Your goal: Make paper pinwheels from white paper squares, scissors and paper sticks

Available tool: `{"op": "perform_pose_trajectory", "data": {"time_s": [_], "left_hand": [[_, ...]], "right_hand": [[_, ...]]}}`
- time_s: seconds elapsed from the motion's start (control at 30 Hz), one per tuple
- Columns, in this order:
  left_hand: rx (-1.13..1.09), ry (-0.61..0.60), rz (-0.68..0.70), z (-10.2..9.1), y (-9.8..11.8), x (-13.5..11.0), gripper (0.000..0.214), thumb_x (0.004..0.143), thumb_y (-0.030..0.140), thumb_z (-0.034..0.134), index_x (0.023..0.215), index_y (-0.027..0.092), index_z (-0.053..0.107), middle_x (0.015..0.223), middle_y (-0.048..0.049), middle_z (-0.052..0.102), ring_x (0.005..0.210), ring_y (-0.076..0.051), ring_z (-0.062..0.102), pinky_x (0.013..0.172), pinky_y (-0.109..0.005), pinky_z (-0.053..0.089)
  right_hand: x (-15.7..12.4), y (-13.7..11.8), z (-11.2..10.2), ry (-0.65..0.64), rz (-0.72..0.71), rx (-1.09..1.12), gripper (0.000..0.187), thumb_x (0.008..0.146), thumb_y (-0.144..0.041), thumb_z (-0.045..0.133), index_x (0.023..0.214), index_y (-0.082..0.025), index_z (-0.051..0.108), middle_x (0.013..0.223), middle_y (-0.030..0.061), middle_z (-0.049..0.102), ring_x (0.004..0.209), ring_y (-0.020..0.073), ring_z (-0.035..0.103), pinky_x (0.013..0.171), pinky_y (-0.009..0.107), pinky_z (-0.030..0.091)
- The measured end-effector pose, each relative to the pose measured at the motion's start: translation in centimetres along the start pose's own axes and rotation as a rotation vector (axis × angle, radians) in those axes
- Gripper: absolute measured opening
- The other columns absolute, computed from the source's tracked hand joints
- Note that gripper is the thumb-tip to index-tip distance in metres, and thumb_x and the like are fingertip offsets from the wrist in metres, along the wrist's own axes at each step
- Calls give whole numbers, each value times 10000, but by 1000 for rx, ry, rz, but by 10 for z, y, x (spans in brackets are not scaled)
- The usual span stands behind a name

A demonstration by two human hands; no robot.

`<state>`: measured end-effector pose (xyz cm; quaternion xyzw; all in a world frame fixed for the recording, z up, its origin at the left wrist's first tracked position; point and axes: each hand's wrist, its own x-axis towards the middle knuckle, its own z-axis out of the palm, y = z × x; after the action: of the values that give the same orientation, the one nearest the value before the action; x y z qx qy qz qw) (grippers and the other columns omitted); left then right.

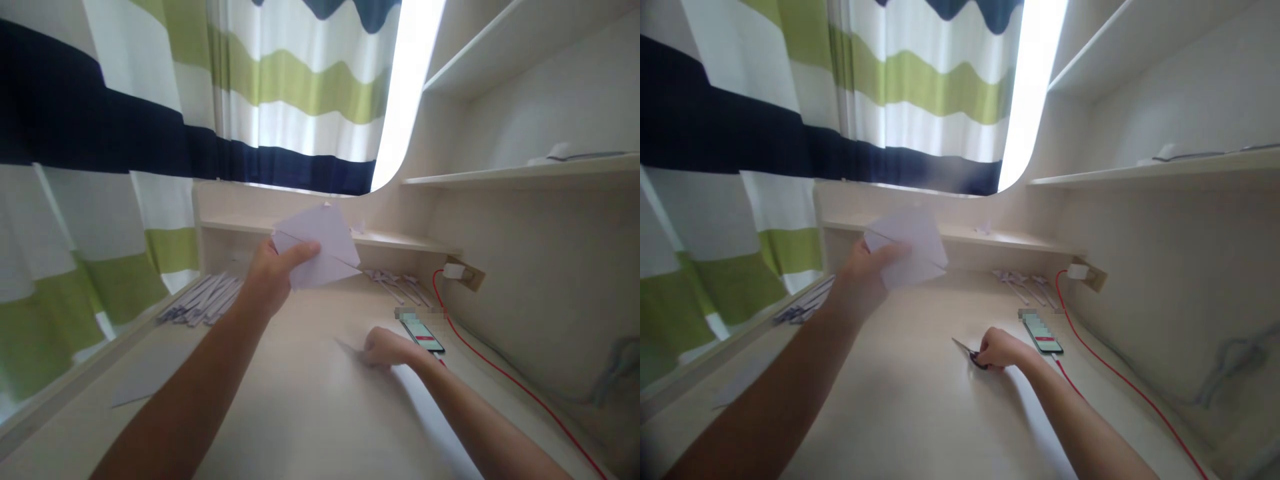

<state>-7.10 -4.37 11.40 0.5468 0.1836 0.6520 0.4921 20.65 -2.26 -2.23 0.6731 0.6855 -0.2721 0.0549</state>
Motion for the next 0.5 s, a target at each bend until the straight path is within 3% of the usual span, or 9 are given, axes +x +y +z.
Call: {"op": "perform_pose_trajectory", "data": {"time_s": [0.13,0.23,0.33,0.43,0.5], "left_hand": [[11,23,3,-6,19,-4,442,669,321,926,1053,155,782,987,-86,825,907,-275,786,747,-308,631],[34,36,-8,-17,28,-4,436,654,289,936,1036,137,792,944,-84,824,854,-260,782,722,-298,621],[44,62,-8,-25,35,-3,432,655,288,928,1031,121,796,944,-94,823,827,-248,778,709,-289,612],[50,85,20,-28,41,-4,464,660,297,916,1069,121,788,962,-103,822,862,-263,780,713,-296,614],[55,83,41,-30,44,-5,472,673,304,902,1093,129,778,961,-100,820,865,-270,783,709,-302,620]], "right_hand": [[2,-10,-17,76,-116,161,297,858,-365,838,717,-129,727,657,22,692,592,150,640,577,265,502],[-11,-31,-52,195,-323,357,259,826,-396,813,823,-142,758,767,46,751,664,139,656,609,241,478],[-42,-52,-86,271,-549,503,410,777,-512,854,987,-172,763,912,50,763,779,156,681,691,257,514],[-76,-62,-98,326,-815,670,407,686,-459,958,889,-198,722,819,20,692,702,148,610,637,262,493],[-90,-60,-97,343,-913,612,432,654,-474,983,880,-219,718,838,25,686,743,171,600,646,276,495]]}}
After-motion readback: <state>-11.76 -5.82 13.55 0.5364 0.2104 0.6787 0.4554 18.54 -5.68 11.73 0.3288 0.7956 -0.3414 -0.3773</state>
